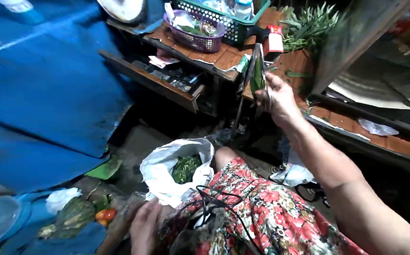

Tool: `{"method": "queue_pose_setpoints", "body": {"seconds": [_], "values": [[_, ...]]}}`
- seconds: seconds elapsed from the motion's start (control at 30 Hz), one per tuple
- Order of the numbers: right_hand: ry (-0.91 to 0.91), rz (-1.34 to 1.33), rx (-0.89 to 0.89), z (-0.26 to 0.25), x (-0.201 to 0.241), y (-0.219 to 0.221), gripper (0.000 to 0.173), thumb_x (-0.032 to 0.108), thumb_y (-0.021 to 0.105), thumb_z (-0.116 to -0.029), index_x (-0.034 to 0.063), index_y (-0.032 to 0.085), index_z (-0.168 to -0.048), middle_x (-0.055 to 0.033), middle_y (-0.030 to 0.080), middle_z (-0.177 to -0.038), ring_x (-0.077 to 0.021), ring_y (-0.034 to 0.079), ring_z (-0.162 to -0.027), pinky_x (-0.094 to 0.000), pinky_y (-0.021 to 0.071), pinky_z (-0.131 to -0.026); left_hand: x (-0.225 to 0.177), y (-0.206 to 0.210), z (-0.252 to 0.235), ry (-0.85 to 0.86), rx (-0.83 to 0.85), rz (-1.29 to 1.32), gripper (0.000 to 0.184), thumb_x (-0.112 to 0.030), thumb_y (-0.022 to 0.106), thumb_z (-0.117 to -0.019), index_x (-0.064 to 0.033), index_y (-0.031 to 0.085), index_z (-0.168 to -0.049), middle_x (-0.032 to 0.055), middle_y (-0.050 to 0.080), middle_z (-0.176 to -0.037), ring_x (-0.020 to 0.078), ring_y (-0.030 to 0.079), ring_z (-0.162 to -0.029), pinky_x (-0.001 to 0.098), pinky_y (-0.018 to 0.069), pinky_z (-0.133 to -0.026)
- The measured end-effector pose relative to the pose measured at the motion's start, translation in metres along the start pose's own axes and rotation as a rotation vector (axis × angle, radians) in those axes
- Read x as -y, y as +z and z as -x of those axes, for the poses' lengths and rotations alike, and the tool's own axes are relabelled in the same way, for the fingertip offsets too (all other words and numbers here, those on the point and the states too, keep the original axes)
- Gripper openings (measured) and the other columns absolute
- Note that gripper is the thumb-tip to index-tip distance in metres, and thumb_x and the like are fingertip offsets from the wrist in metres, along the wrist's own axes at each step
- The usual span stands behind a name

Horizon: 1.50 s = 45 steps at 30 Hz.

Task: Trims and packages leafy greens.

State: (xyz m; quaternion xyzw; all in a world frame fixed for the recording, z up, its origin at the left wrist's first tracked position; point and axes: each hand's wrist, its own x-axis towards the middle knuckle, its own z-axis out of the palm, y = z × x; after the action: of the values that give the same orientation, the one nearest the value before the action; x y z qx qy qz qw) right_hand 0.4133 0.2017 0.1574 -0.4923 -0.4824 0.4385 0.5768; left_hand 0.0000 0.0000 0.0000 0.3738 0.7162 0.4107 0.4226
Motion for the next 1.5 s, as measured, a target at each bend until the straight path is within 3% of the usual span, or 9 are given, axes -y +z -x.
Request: {"method": "queue_pose_setpoints", "body": {"seconds": [0.2, 0.33, 0.43, 0.57, 0.8, 1.1, 1.23, 1.37, 1.5], "values": [[0.23, -0.273, 0.33, 0.077, -0.017, 0.071, 0.056, -0.003, 0.065, -0.0897, 0.01, 0.053, -0.143, -0.0063, 0.067, -0.101, -0.0076, 0.059, -0.064, -0.0218, 0.0534, -0.056, -0.11, 0.035, 0.021, 0.47, 0.192, 0.209, 0.024, -0.011, 0.056, -0.0972, -0.001, 0.068, -0.116, 0.0022, 0.073, -0.114, 0.0093, 0.07, -0.101, 0.0273, 0.0584, -0.089], [0.367, -0.344, 0.456, 0.106, -0.026, 0.099, 0.058, -0.006, 0.065, -0.0881, 0.0056, 0.052, -0.143, -0.0081, 0.069, -0.089, -0.0088, 0.062, -0.064, -0.0218, 0.0536, -0.06, -0.136, 0.062, 0.029, 0.49, 0.25, 0.248, 0.027, -0.012, 0.059, -0.0972, 0.001, 0.066, -0.12, 0.0034, 0.072, -0.113, 0.0091, 0.07, -0.099, 0.0276, 0.0584, -0.089], [0.412, -0.329, 0.546, 0.119, -0.036, 0.108, 0.057, -0.005, 0.067, -0.0889, 0.003, 0.052, -0.144, -0.0089, 0.069, -0.086, -0.0092, 0.062, -0.065, -0.0222, 0.0543, -0.061, -0.135, 0.078, 0.03, 0.493, 0.241, 0.287, 0.029, -0.011, 0.061, -0.0971, 0.0006, 0.067, -0.123, 0.0042, 0.069, -0.115, 0.0084, 0.067, -0.098, 0.0268, 0.0578, -0.088], [0.415, -0.28, 0.603, 0.131, -0.046, 0.112, 0.053, -0.005, 0.065, -0.0898, -0.0004, 0.052, -0.141, -0.0046, 0.068, -0.08, -0.0079, 0.064, -0.065, -0.0221, 0.0557, -0.062, -0.127, 0.092, 0.031, 0.504, 0.197, 0.367, 0.011, -0.003, 0.063, -0.0954, -0.0018, 0.073, -0.099, 0.002, 0.071, -0.097, 0.0076, 0.067, -0.088, 0.025, 0.0588, -0.081], [0.372, -0.18, 0.616, 0.137, -0.053, 0.106, 0.041, -0.004, 0.063, -0.0938, -0.0012, 0.06, -0.134, -0.0064, 0.071, -0.094, -0.009, 0.067, -0.074, -0.0231, 0.0586, -0.068, -0.123, 0.096, 0.029, 0.408, 0.116, 0.481, 0.009, 0.0, 0.065, -0.0946, -0.0085, 0.066, -0.092, -0.0037, 0.066, -0.08, 0.0046, 0.063, -0.073, 0.0236, 0.0565, -0.073], [0.191, -0.075, 0.617, 0.134, -0.066, 0.086, 0.034, 0.006, 0.07, -0.0947, -0.0019, 0.064, -0.127, -0.0065, 0.073, -0.097, -0.0085, 0.067, -0.071, -0.0228, 0.0579, -0.065, -0.119, 0.095, 0.028, 0.321, 0.085, 0.618, 0.016, -0.001, 0.06, -0.0976, -0.0054, 0.063, -0.113, 0.004, 0.073, -0.092, 0.0123, 0.071, -0.084, 0.0292, 0.0603, -0.077], [0.159, -0.071, 0.7, 0.135, -0.071, 0.081, 0.036, 0.019, 0.073, -0.0948, -0.0013, 0.066, -0.123, -0.0042, 0.072, -0.103, -0.0069, 0.066, -0.076, -0.0226, 0.0578, -0.066, -0.118, 0.096, 0.026, 0.306, 0.028, 0.585, 0.01, -0.003, 0.062, -0.0973, -0.0093, 0.064, -0.106, -0.0031, 0.067, -0.086, 0.0059, 0.065, -0.078, 0.0258, 0.057, -0.076], [0.154, -0.084, 0.736, 0.134, -0.071, 0.08, 0.038, 0.025, 0.074, -0.0946, -0.0005, 0.067, -0.123, -0.0039, 0.072, -0.103, -0.0063, 0.066, -0.075, -0.0216, 0.0571, -0.064, -0.119, 0.093, 0.027, 0.31, 0.078, 0.637, 0.011, -0.002, 0.056, -0.1004, -0.0078, 0.063, -0.106, 0.0048, 0.072, -0.094, 0.0142, 0.072, -0.086, 0.0333, 0.061, -0.081], [0.14, -0.075, 0.776, 0.132, -0.072, 0.08, 0.043, 0.028, 0.076, -0.0929, -0.0003, 0.066, -0.123, -0.0041, 0.07, -0.106, -0.007, 0.066, -0.081, -0.0224, 0.0576, -0.069, -0.118, 0.092, 0.03, 0.324, 0.066, 0.561, 0.013, -0.002, 0.056, -0.1007, -0.0074, 0.066, -0.107, 0.0025, 0.073, -0.095, 0.0103, 0.07, -0.085, 0.0279, 0.0592, -0.078]]}}
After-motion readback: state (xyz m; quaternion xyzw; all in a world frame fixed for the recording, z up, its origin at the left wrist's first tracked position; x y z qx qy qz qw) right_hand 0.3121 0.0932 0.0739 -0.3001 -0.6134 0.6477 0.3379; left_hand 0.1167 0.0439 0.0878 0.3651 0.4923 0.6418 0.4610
